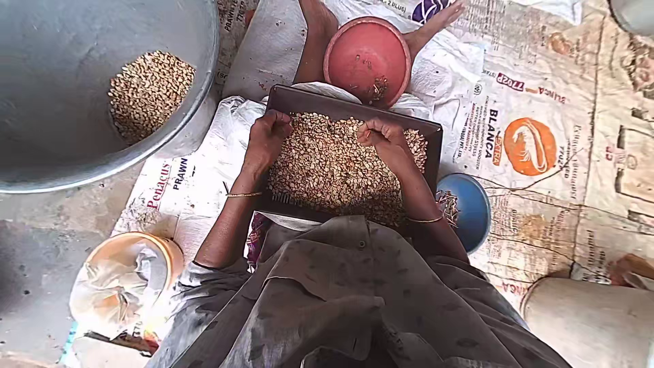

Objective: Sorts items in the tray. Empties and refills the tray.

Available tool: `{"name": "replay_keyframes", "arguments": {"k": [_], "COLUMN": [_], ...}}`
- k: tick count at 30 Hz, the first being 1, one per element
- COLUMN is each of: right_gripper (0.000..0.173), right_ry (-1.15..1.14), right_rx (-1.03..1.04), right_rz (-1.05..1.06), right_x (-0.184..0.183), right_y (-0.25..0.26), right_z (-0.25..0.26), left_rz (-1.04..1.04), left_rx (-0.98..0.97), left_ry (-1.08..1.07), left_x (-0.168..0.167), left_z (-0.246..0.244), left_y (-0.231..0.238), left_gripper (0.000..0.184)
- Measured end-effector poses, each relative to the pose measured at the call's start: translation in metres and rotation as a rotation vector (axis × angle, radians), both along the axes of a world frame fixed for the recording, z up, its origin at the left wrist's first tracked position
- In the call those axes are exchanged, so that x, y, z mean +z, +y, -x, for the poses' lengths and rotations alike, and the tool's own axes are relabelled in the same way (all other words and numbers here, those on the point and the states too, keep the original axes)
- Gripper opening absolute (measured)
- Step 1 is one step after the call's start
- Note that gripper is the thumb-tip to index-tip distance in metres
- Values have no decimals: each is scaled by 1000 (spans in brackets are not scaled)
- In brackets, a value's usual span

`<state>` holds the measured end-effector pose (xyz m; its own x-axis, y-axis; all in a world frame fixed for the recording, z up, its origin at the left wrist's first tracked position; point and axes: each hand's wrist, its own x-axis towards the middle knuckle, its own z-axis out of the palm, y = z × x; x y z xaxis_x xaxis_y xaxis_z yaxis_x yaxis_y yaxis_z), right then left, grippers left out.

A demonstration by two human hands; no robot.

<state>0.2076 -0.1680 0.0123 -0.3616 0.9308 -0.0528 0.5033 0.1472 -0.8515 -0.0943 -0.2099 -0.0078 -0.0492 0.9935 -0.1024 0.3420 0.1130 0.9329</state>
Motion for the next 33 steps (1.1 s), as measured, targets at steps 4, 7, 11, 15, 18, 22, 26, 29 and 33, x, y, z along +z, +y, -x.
{"name": "replay_keyframes", "arguments": {"k": [4,7,11,15,18,22,26,29,33], "right_gripper": [26,26,29,31,19,23,27,32,26], "right_ry": [-236,-404,-523,-591,-527,-401,-347,-514,-639], "right_rx": [21,43,43,62,8,-69,-39,53,87], "right_rz": [-142,-194,-214,-120,-136,-99,-185,-206,-232], "right_x": [-2,-13,-25,-20,-24,-24,-17,-22,-30], "right_y": [9,9,5,5,4,8,13,20,21], "right_z": [25,31,34,36,33,25,37,49,57], "left_rz": [9,25,54,126,140,147,111,101,95], "left_rx": [-134,-208,-200,-193,-174,-201,-205,-200,-196], "left_ry": [354,530,573,600,607,634,637,634,636], "left_x": [-8,-16,-20,-18,-16,-15,-18,-19,-19], "left_z": [-25,-27,-22,-24,-26,-26,-27,-27,-26], "left_y": [-2,-1,-1,0,-1,-1,0,0,0], "left_gripper": [29,29,31,32,33,34,32,31,30]}}
